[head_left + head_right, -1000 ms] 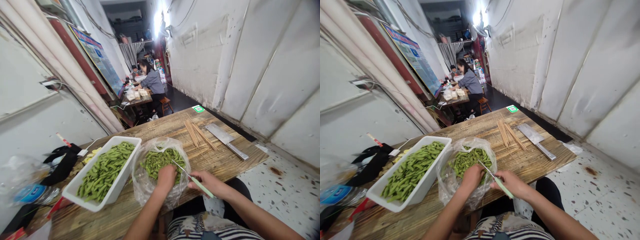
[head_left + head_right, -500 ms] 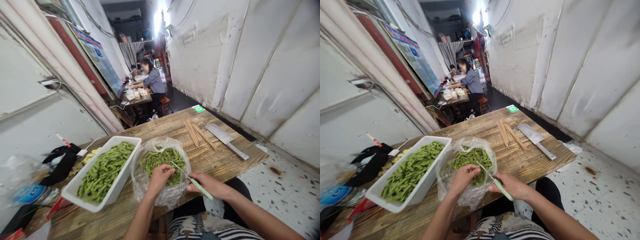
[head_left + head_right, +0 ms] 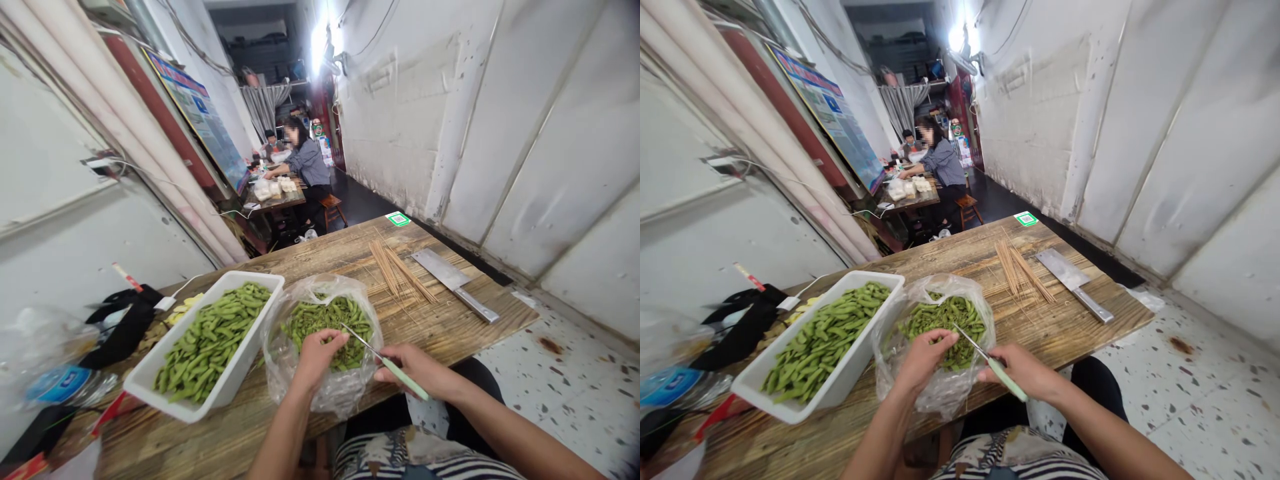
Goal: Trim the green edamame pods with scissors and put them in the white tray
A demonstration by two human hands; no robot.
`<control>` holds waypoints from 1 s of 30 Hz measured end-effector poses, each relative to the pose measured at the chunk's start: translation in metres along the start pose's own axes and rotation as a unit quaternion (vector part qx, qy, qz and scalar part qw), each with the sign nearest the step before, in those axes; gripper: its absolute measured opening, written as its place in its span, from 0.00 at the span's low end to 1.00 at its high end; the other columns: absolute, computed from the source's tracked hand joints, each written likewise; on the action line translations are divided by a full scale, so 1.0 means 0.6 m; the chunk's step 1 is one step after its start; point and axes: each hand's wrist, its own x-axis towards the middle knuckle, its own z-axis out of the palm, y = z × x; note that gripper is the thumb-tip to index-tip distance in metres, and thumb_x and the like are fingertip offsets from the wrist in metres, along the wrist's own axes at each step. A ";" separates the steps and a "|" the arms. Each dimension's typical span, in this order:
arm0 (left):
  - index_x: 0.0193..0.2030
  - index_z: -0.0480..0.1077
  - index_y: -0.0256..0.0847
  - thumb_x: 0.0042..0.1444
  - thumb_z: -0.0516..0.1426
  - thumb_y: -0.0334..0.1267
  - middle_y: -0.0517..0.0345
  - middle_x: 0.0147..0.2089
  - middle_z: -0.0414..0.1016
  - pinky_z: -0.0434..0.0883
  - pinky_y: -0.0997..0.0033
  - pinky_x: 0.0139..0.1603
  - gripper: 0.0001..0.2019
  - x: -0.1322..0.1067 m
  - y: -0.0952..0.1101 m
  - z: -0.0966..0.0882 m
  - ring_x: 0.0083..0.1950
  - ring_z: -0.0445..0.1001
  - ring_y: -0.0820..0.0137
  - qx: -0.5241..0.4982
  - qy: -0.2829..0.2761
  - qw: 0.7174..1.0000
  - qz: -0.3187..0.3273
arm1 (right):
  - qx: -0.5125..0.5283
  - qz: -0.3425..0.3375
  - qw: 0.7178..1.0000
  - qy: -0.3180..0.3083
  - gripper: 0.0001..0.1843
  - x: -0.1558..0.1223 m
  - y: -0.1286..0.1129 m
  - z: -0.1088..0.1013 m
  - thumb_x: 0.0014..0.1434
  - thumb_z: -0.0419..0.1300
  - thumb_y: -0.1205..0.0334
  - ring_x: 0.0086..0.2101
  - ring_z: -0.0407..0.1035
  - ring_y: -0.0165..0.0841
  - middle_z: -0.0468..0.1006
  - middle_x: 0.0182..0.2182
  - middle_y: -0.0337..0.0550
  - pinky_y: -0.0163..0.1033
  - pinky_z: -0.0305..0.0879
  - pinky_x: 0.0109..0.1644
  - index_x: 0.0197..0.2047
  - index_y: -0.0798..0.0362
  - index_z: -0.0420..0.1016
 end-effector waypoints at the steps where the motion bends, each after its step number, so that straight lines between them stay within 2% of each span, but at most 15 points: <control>1: 0.27 0.71 0.37 0.38 0.64 0.48 0.70 0.13 0.54 0.46 0.77 0.19 0.16 0.000 0.000 0.000 0.15 0.49 0.80 -0.044 -0.004 0.999 -0.017 | 0.019 0.008 1.000 -0.001 0.22 0.000 0.003 0.001 0.51 0.59 0.42 0.14 0.54 0.23 0.58 0.14 0.28 0.27 0.50 0.15 0.34 0.55 0.67; 3: 0.28 0.69 0.36 0.36 0.66 0.48 0.73 0.14 0.53 0.42 0.78 0.18 0.18 0.001 0.003 -0.001 0.15 0.45 0.83 -0.130 -0.022 0.991 -0.039 | 0.040 0.007 0.999 -0.006 0.23 0.000 0.010 0.003 0.54 0.56 0.42 0.13 0.55 0.23 0.60 0.14 0.28 0.26 0.52 0.15 0.39 0.55 0.66; 7: 0.29 0.67 0.34 0.35 0.67 0.43 0.63 0.25 0.68 0.40 0.81 0.16 0.19 -0.003 0.009 -0.004 0.15 0.48 0.88 -0.215 -0.059 0.973 -0.054 | 0.026 -0.020 0.999 -0.028 0.23 -0.004 0.015 0.002 0.56 0.55 0.44 0.16 0.58 0.23 0.63 0.17 0.29 0.26 0.56 0.17 0.44 0.55 0.65; 9: 0.31 0.67 0.34 0.36 0.66 0.41 0.59 0.28 0.71 0.39 0.82 0.15 0.18 -0.005 0.012 -0.004 0.16 0.49 0.89 -0.225 -0.069 0.970 -0.063 | 0.014 -0.018 0.999 -0.034 0.23 -0.005 0.014 0.002 0.56 0.55 0.44 0.16 0.58 0.22 0.62 0.17 0.29 0.26 0.56 0.18 0.44 0.56 0.65; 16: 0.30 0.65 0.35 0.42 0.64 0.42 0.56 0.29 0.74 0.39 0.83 0.15 0.15 -0.011 0.011 0.000 0.15 0.50 0.88 -0.224 -0.087 0.968 -0.068 | 0.007 -0.018 0.999 -0.036 0.22 -0.004 0.007 0.004 0.55 0.57 0.43 0.17 0.58 0.22 0.61 0.18 0.30 0.26 0.56 0.18 0.39 0.56 0.66; 20: 0.30 0.65 0.34 0.42 0.64 0.43 0.56 0.28 0.74 0.40 0.83 0.15 0.16 -0.014 0.013 0.002 0.15 0.50 0.88 -0.216 -0.092 0.970 -0.060 | 0.024 -0.006 0.999 -0.028 0.23 -0.001 0.001 0.007 0.54 0.56 0.43 0.15 0.56 0.22 0.60 0.15 0.29 0.26 0.53 0.16 0.41 0.56 0.67; 22: 0.30 0.65 0.34 0.41 0.64 0.43 0.57 0.27 0.73 0.40 0.83 0.15 0.16 -0.016 0.014 0.002 0.15 0.49 0.88 -0.220 -0.091 0.969 -0.060 | 0.037 0.000 0.999 -0.028 0.24 0.001 -0.002 0.009 0.53 0.57 0.42 0.13 0.54 0.22 0.59 0.14 0.28 0.26 0.52 0.14 0.40 0.56 0.67; 27: 0.30 0.64 0.35 0.42 0.63 0.45 0.58 0.27 0.73 0.40 0.81 0.16 0.16 -0.021 0.014 -0.001 0.15 0.49 0.87 -0.202 -0.069 0.976 -0.050 | 0.058 0.024 0.998 -0.022 0.22 0.008 0.006 0.012 0.51 0.59 0.42 0.11 0.52 0.21 0.57 0.12 0.27 0.25 0.49 0.11 0.30 0.55 0.64; 30: 0.36 0.66 0.35 0.45 0.61 0.45 0.57 0.28 0.73 0.45 0.81 0.17 0.16 -0.022 0.028 -0.031 0.16 0.52 0.84 -0.153 -0.006 0.988 0.013 | 0.038 0.015 0.999 -0.020 0.20 0.010 0.018 0.008 0.53 0.59 0.44 0.11 0.53 0.21 0.58 0.13 0.27 0.25 0.50 0.11 0.32 0.55 0.64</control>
